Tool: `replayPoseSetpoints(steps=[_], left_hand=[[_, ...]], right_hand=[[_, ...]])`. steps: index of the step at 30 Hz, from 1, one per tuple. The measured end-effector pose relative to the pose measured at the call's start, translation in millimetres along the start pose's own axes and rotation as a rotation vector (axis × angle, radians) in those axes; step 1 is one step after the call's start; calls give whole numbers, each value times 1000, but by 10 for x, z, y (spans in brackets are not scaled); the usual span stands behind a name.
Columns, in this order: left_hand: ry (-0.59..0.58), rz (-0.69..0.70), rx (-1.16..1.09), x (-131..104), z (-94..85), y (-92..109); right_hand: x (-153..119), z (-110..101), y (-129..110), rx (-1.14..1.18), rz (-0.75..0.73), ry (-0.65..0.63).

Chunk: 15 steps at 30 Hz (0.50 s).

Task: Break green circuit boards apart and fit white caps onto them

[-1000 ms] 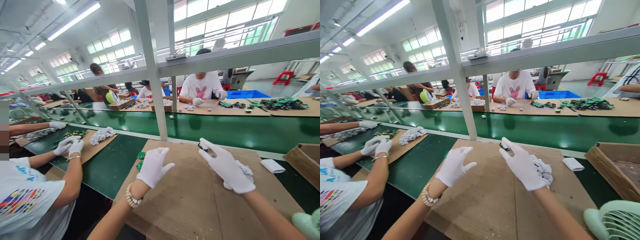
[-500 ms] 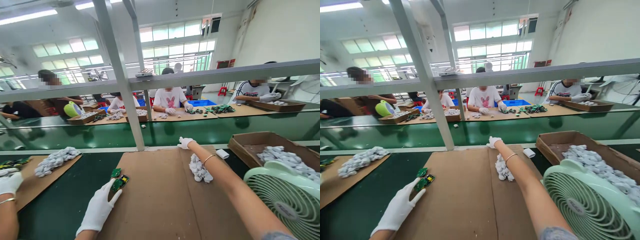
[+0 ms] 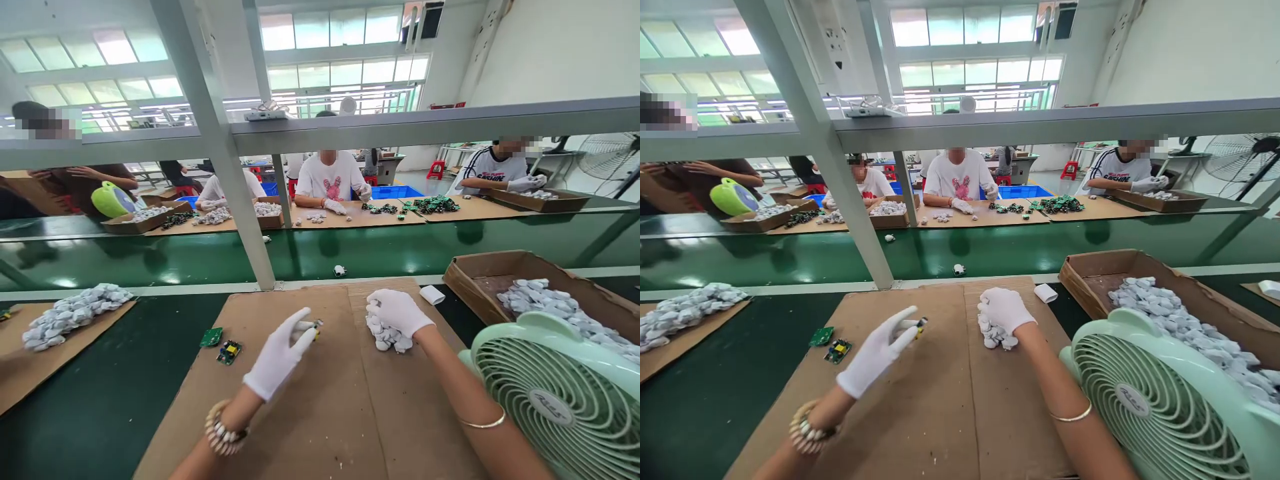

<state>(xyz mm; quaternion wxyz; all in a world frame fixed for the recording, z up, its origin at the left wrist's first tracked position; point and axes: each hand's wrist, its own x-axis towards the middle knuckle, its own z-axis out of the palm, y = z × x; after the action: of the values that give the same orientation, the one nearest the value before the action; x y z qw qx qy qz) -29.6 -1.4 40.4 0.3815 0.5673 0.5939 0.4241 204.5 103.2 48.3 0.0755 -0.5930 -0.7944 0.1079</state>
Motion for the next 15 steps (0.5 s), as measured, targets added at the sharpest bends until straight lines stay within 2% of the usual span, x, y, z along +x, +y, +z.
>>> replayPoseSetpoints(steps=[3,6,11,15], left_hand=[[-187,-204,-399,257,325,-54],[-242,-287,-672,389,424,-175],[-228,-316,-749,372,399,-306],[-226,-319,-740,317,411,-267]], right_hand=[[-6,52,10,104,28,75],[-11,77,64,235,76,165],[-21,70,223,480,215,382],[-64,91,297,458,193,386]])
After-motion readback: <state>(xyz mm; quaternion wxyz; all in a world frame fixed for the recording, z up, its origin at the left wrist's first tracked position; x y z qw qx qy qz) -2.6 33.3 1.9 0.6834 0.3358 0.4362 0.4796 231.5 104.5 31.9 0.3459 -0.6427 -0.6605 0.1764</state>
